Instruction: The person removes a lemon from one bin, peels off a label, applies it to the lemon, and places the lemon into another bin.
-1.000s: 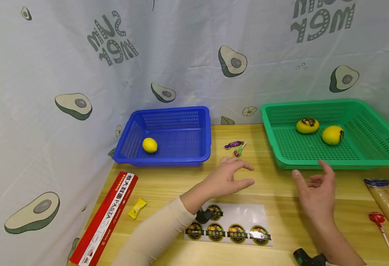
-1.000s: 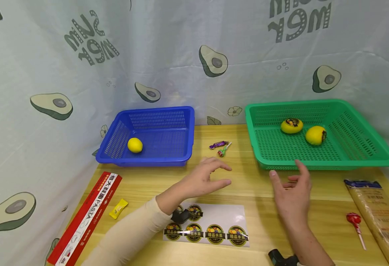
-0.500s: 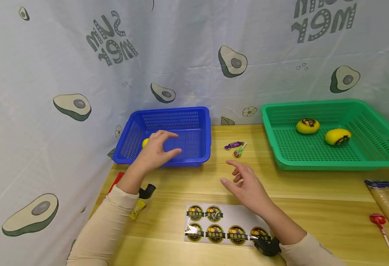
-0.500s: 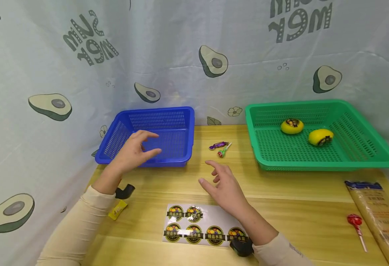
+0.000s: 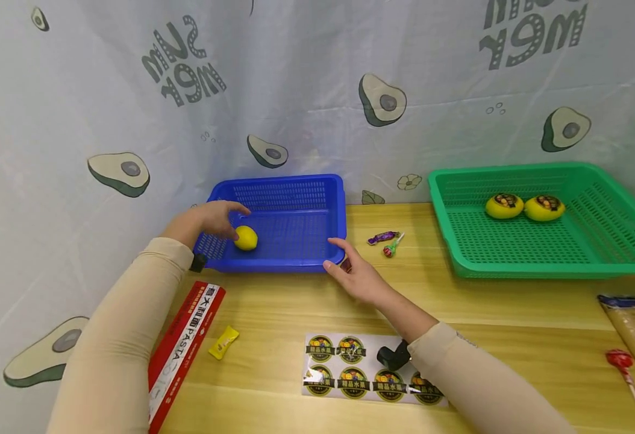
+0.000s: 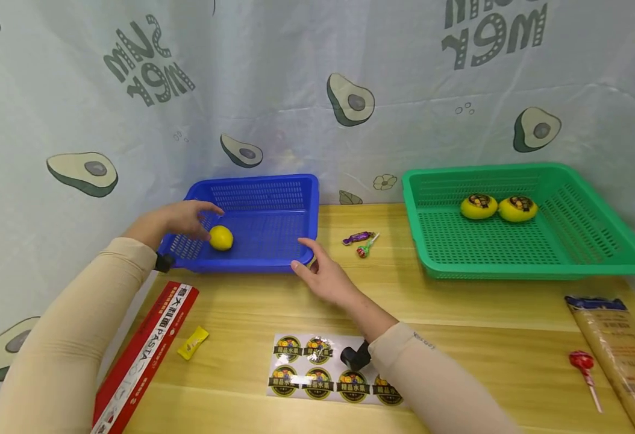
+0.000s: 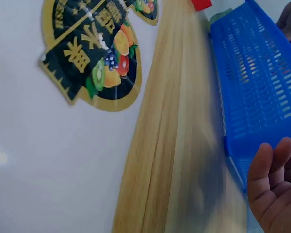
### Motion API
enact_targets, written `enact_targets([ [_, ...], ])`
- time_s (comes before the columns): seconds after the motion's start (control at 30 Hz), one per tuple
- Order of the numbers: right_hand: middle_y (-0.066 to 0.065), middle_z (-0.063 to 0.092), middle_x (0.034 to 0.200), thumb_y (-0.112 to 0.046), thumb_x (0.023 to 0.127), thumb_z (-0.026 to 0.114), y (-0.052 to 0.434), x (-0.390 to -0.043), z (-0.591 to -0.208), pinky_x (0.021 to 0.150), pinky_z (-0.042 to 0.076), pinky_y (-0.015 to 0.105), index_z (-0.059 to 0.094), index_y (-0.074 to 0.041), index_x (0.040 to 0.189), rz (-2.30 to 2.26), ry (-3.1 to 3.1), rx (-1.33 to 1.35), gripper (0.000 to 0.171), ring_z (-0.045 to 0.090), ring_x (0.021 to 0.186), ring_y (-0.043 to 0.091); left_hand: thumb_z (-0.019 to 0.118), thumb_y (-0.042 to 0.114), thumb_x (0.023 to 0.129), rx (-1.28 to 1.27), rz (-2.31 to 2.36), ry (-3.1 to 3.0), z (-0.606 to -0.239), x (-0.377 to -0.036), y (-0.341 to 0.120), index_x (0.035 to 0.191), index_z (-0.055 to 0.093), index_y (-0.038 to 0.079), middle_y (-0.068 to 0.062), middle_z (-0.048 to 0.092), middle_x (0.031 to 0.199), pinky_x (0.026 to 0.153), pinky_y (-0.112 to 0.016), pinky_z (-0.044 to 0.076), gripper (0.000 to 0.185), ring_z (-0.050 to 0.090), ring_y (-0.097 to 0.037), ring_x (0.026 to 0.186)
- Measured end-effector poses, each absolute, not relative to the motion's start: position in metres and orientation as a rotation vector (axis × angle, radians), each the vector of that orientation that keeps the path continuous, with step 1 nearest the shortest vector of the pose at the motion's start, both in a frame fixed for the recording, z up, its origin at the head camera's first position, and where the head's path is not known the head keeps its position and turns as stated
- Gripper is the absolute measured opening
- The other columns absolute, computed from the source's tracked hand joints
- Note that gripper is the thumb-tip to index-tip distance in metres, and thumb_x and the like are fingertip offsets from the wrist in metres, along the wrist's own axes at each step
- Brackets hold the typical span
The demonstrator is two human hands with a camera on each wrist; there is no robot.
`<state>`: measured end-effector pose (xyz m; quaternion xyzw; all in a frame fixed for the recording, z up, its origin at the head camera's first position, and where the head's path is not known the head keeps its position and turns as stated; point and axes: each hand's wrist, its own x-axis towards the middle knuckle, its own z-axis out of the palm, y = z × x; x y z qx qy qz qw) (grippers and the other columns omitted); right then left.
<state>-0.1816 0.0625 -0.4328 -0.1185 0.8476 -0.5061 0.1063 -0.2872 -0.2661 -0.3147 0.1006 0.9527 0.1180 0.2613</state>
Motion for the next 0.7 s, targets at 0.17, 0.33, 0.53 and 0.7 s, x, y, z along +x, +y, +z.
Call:
enact_targets([
  [0.17,0.008,0.058,0.087,-0.034,0.103,0.061,0.062,-0.181,-0.437,0.062,0.044,0.03,0.036,-0.027,0.154,-1.547,2.437,-0.318,0.057,0.053,0.076,0.019,0.067,0.0,0.094,0.218,0.29,2.482,-0.316,-0.302,-0.262,0.153,0.046,0.014,-0.029,0.03,0.161,0.094,-0.041,0.059,0.064,0.067,-0.033,0.107],
  [0.33,0.004,0.056,0.083,-0.038,0.103,0.059,0.061,-0.181,-0.437,0.058,0.042,0.029,0.037,-0.031,0.152,-1.514,2.436,-0.324,0.054,0.051,0.07,0.018,0.061,-0.008,0.095,0.094,0.251,2.371,-0.32,-0.31,-0.259,0.156,0.044,0.018,-0.028,0.018,0.166,0.1,-0.042,0.056,0.068,0.057,-0.037,0.122],
  [0.53,0.004,0.055,0.082,-0.039,0.104,0.058,0.061,-0.179,-0.434,0.057,0.04,0.029,0.037,-0.034,0.151,-1.501,2.426,-0.314,0.052,0.049,0.066,0.019,0.056,-0.013,0.093,0.032,0.219,2.32,-0.328,-0.319,-0.257,0.156,0.045,0.024,-0.027,0.007,0.169,0.099,-0.041,0.057,0.073,0.043,-0.041,0.137],
  [0.7,0.003,0.054,0.08,-0.039,0.104,0.058,0.063,-0.179,-0.435,0.055,0.04,0.029,0.037,-0.033,0.151,-1.499,2.418,-0.324,0.052,0.048,0.064,0.018,0.056,-0.013,0.093,0.018,0.208,2.296,-0.337,-0.322,-0.254,0.156,0.044,0.027,-0.028,0.009,0.168,0.097,-0.04,0.057,0.075,0.057,-0.032,0.11],
])
